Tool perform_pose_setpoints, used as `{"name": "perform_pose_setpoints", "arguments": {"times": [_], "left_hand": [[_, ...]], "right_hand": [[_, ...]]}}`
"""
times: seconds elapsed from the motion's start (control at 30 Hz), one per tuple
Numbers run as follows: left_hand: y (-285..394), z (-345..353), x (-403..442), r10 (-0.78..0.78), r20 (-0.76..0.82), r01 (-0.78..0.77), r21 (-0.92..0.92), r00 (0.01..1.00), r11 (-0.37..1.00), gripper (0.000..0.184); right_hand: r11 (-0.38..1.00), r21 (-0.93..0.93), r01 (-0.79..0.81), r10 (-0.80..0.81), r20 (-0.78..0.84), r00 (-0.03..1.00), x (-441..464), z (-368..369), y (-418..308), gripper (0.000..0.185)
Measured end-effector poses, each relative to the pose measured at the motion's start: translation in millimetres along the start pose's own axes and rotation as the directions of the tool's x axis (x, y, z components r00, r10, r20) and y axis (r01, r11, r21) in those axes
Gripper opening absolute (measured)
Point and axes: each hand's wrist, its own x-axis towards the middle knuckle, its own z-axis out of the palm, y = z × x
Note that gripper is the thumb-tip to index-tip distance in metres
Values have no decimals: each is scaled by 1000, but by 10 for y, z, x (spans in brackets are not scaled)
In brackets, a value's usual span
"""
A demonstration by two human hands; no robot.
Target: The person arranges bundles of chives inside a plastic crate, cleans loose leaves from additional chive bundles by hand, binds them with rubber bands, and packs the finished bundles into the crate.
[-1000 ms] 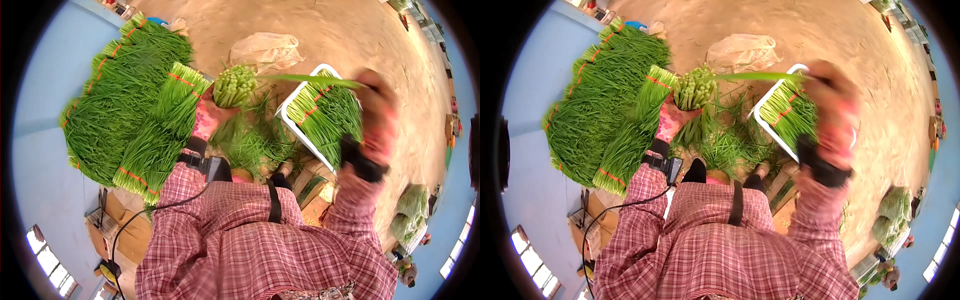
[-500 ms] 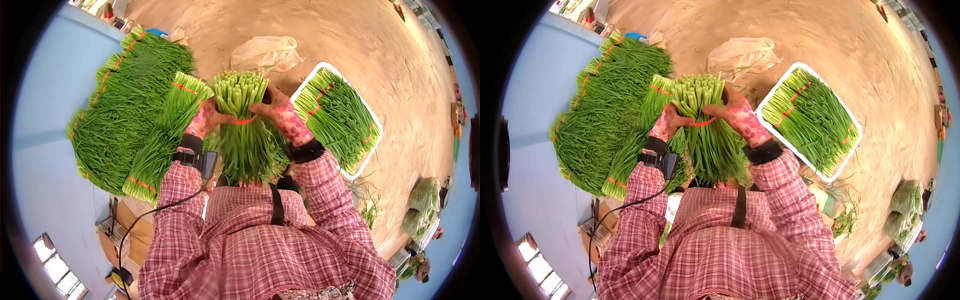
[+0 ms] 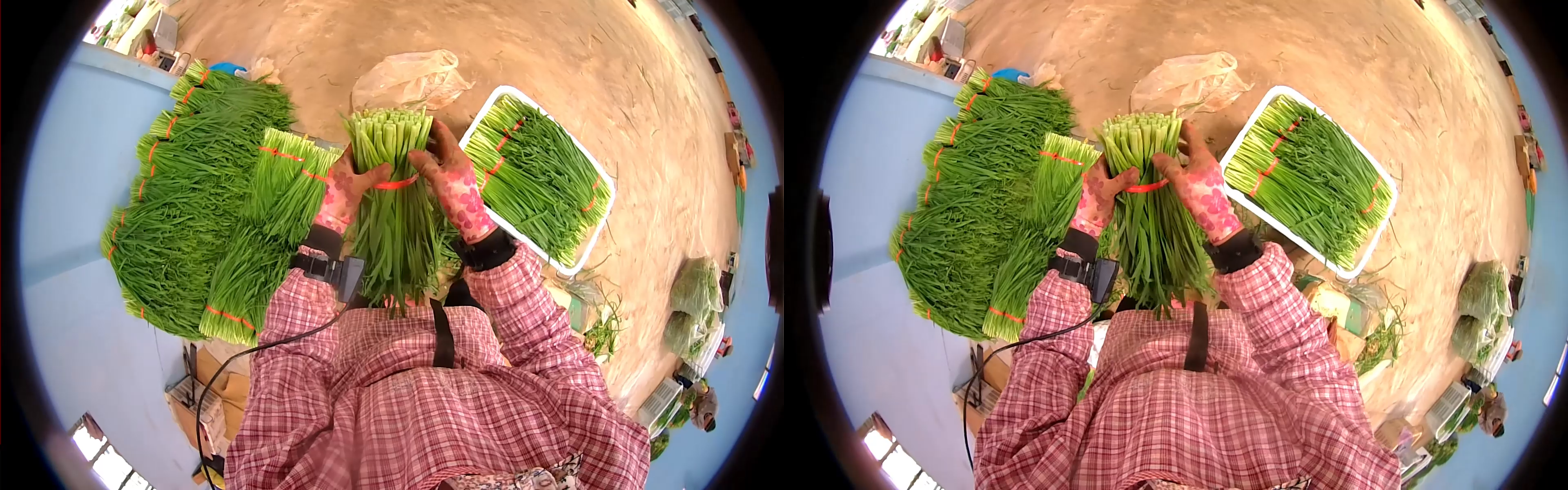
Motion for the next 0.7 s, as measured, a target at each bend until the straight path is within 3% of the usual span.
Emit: {"name": "perform_pose_setpoints", "arguments": {"times": [0.03, 0.13, 0.17, 0.27, 0.3, 0.4, 0.5, 0.6, 0.7], "left_hand": [[-26, 12, 9, 14, -5, -14, 14, 1000, 1000, 55], [-15, 81, 4, 39, -42, -38, 24, 998, 999, 61], [-12, 118, -7, 41, -57, -40, 22, 998, 999, 64], [-126, 226, 51, 139, -134, -102, 252, 981, 962, 65], [-119, 271, 45, 109, -164, -69, 229, 980, 971, 66], [-31, 355, 9, 102, -205, -13, 397, 974, 918, 65], [112, 434, -39, 141, -192, -34, 474, 971, 880, 63], [127, 436, -47, 230, -166, -141, 425, 959, 894, 61], [37, 387, -28, 230, -154, -110, 549, 961, 829, 58]], "right_hand": [[982, -188, 34, -76, -219, 973, -49, 58, 21, 48], [995, -80, -60, 30, -332, 943, -241, 66, -205, 28], [978, -200, -50, -25, -356, 934, -282, 152, -303, 17], [927, -302, -221, 109, -347, 932, -185, 152, -195, 19], [921, -326, -215, 89, -359, 929, -150, 138, -165, 19], [915, -350, -201, 54, -387, 920, -162, 118, -130, 18], [963, -205, -172, 74, -414, 907, -229, 114, -153, 14], [966, -251, -59, -64, -455, 888, -261, 125, -152, 13], [964, -253, 80, -164, -335, 928, -331, 172, -396, 11]]}}
